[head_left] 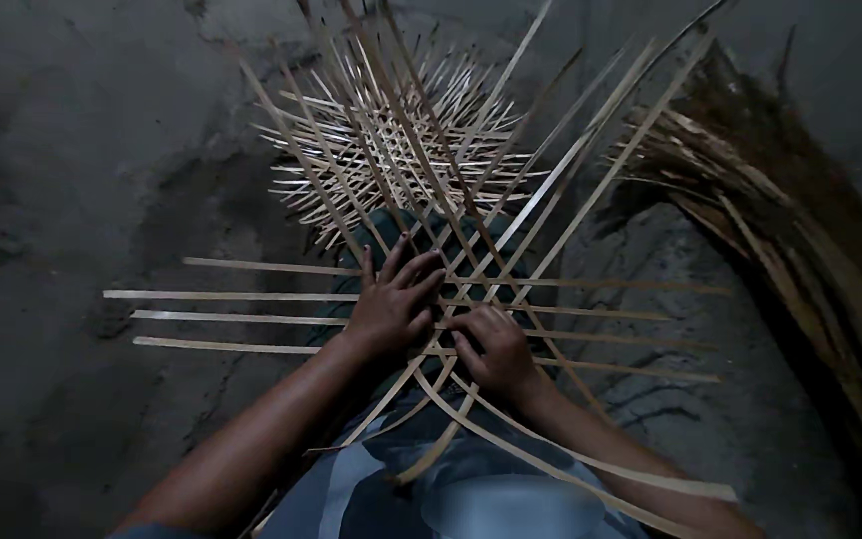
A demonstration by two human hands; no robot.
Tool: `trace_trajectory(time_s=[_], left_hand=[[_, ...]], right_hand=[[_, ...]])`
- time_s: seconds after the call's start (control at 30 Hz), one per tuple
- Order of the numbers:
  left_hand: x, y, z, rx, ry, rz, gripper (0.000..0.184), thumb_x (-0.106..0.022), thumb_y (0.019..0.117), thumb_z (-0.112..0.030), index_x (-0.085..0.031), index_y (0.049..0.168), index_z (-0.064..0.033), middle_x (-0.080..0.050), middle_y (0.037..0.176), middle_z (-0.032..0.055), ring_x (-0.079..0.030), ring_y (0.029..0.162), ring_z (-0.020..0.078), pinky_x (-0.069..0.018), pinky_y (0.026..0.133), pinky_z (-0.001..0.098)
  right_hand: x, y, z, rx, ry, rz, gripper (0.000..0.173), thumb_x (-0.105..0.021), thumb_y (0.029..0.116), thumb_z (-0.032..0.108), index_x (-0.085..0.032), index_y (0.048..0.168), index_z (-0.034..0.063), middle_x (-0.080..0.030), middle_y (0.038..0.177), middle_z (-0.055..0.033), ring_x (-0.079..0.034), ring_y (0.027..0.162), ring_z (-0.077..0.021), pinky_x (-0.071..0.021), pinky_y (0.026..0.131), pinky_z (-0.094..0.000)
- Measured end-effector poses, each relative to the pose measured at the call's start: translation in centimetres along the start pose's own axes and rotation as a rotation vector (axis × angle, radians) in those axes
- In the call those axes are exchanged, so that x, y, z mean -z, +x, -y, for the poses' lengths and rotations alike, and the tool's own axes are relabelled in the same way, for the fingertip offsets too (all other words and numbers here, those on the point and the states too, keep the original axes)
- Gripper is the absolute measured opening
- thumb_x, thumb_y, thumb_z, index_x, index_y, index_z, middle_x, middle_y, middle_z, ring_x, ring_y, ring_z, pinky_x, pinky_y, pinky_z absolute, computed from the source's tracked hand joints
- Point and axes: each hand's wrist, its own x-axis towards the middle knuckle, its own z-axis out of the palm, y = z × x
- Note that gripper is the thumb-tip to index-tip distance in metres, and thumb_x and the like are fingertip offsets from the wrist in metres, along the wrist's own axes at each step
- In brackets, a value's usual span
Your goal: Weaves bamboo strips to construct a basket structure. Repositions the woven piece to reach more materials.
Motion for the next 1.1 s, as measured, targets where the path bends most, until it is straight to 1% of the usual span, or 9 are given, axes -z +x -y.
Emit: trace_trajectory(time_s=[0.2,0.33,0.4,0.47,0.57,0.67,0.73,0.83,1.1], left_hand=[[0.1,-0.1,-0.4,-0.010,0.040,0.006,0.050,-0.046,0.1017,-0.041,-0.053,0.151,-0.0337,-0.025,0.170,-0.0064,-0.001,0.159,0.0319,0.0026,0.117,0.0774],[0.1,-0.5,-1.1,-0.012,0.082,-0.038,0.052,-0.044,0.1033,-0.048,-0.052,0.151,-0.0296,-0.019,0.172,-0.0020,-0.002,0.159,0.0335,-0.0024,0.120,0.0738],[0.0,-0.7,-0.7,-0.044,-0.011,-0.173,0.056,-0.053,0.1018,-0.047,-0.052,0.152,-0.0220,-0.023,0.170,0.0058,-0.009,0.158,0.0360,-0.0104,0.122,0.0691],[0.4,-0.8,0.0,-0.028,-0.162,-0.357,0.059,-0.064,0.0978,-0.038,-0.052,0.151,-0.0159,-0.032,0.166,0.0136,-0.022,0.155,0.0368,-0.0262,0.123,0.0591],[1.7,-1.1,0.5,0.177,-0.126,-0.476,0.057,-0.066,0.0953,-0.033,-0.055,0.147,-0.0118,-0.049,0.150,0.0190,-0.041,0.143,0.0387,-0.0372,0.116,0.0548],[0.7,-1.3,0.5,0.313,0.013,-0.438,0.051,-0.059,0.0975,-0.041,-0.059,0.144,-0.0208,-0.062,0.133,0.0139,-0.048,0.132,0.0412,-0.0369,0.102,0.0649],[0.5,-1.0,0.3,0.365,0.057,-0.416,0.045,-0.057,0.0987,-0.047,-0.064,0.139,-0.0280,-0.066,0.124,0.0073,-0.050,0.128,0.0368,-0.0347,0.102,0.0652],[1.6,0.2,0.3,0.473,0.026,-0.378,0.040,-0.058,0.0985,-0.051,-0.068,0.129,-0.0281,-0.068,0.112,0.0043,-0.055,0.118,0.0332,-0.0352,0.100,0.0647],[-0.6,1.1,0.8,0.385,0.098,-0.548,0.034,-0.062,0.0944,-0.030,-0.075,0.125,-0.0301,-0.068,0.101,0.0080,-0.059,0.108,0.0352,-0.0379,0.093,0.0642]], right_hand=[[1.0,0.4,-0.1,-0.090,0.138,-0.007,0.023,-0.058,0.1025,0.024,-0.076,0.112,0.0123,-0.073,0.106,-0.0050,-0.069,0.097,-0.0151,-0.0588,0.087,-0.0356],[2.8,1.5,-0.4,-0.159,-0.019,-0.110,0.029,-0.058,0.1016,0.027,-0.073,0.124,0.0152,-0.070,0.121,-0.0079,-0.066,0.112,-0.0229,-0.0550,0.096,-0.0453],[3.7,2.2,-1.2,-0.253,-0.017,-0.145,0.030,-0.060,0.1016,0.024,-0.071,0.128,0.0140,-0.068,0.125,-0.0104,-0.067,0.112,-0.0227,-0.0575,0.093,-0.0426],[4.6,2.9,-2.5,-0.414,0.075,-0.196,0.032,-0.060,0.1021,0.022,-0.066,0.132,0.0111,-0.066,0.122,-0.0123,-0.067,0.100,-0.0198,-0.0593,0.082,-0.0377],[4.9,3.8,-4.2,-0.581,0.209,-0.243,0.033,-0.059,0.1035,0.020,-0.059,0.135,0.0087,-0.068,0.114,-0.0119,-0.069,0.089,-0.0184,-0.0603,0.076,-0.0384],[4.1,4.3,-4.1,-0.638,0.179,-0.169,0.039,-0.064,0.1022,0.030,-0.055,0.136,0.0131,-0.069,0.097,-0.0075,-0.067,0.073,-0.0185,-0.0591,0.065,-0.0407],[3.3,4.6,-4.1,-0.649,0.134,-0.158,0.046,-0.071,0.0973,0.034,-0.055,0.135,0.0132,-0.067,0.095,-0.0065,-0.065,0.076,-0.0199,-0.0579,0.068,-0.0420],[2.4,4.9,-4.0,-0.673,0.116,-0.193,0.042,-0.074,0.0950,0.033,-0.059,0.129,0.0132,-0.066,0.094,-0.0063,-0.065,0.080,-0.0211,-0.0570,0.072,-0.0431],[1.6,5.1,-4.4,-0.611,0.084,-0.248,0.030,-0.071,0.0944,0.024,-0.065,0.121,0.0110,-0.069,0.101,-0.0067,-0.066,0.086,-0.0182,-0.0566,0.076,-0.0384]])
